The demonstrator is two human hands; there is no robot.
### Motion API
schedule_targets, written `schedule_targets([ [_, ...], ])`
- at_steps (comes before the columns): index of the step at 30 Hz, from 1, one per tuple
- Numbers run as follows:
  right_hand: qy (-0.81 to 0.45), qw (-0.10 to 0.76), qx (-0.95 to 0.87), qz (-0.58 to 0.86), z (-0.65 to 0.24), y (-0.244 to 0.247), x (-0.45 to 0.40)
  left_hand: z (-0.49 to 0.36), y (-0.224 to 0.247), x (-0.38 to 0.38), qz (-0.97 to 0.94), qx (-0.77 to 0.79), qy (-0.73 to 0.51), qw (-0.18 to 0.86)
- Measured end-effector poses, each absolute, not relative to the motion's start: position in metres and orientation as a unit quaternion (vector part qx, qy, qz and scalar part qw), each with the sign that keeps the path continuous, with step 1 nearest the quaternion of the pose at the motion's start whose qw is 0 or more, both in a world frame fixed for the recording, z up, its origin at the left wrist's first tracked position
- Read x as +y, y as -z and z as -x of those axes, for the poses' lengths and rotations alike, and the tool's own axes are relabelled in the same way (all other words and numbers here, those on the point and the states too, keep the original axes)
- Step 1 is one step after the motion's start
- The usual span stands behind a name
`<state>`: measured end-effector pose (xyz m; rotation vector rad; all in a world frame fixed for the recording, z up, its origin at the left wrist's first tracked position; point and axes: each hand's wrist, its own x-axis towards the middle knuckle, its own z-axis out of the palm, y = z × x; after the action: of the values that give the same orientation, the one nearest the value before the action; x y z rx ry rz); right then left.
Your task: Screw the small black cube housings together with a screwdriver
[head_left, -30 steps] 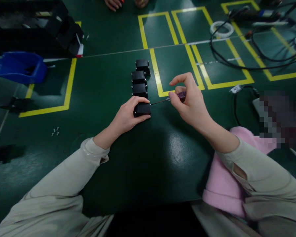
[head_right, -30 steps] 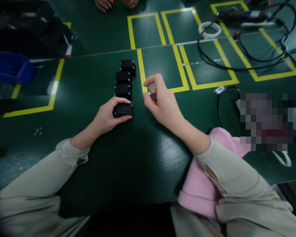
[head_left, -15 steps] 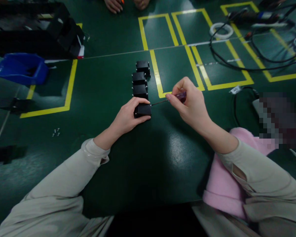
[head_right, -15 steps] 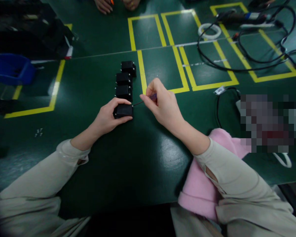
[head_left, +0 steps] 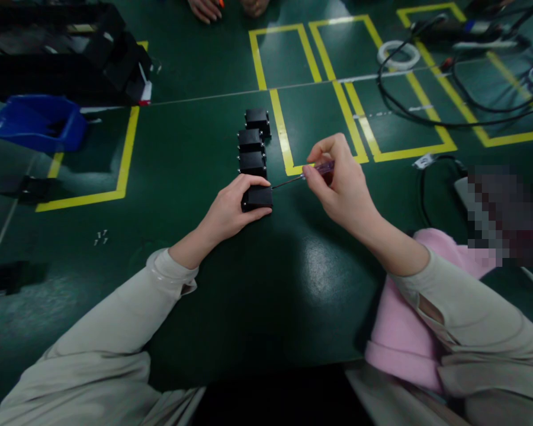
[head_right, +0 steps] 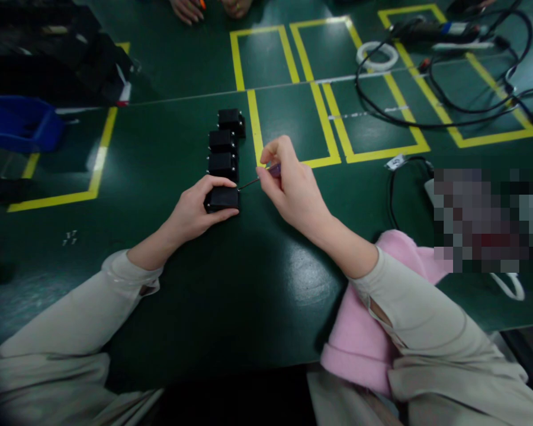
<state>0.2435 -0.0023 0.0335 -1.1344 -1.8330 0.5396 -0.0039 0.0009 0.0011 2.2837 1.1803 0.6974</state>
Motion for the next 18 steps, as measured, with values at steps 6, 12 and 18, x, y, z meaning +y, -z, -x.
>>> schedule_targets([
  [6,-0.210,0.432,-0.752,0.452,-0.2447,-0.0330,-0.0008,0.0040,-0.0006,0.0011,-0.834,0.431,-0.253,0.235],
  [12,-0.217,0.436,-0.750,0.447,-0.2454,-0.0337,-0.0022,0.0032,-0.0013,0.0006,-0.835,0.426,-0.258,0.235],
  [18,-0.231,0.440,-0.744,0.446,-0.2442,-0.0346,-0.0026,0.0033,-0.0019,0.0006,-0.836,0.422,-0.260,0.235],
])
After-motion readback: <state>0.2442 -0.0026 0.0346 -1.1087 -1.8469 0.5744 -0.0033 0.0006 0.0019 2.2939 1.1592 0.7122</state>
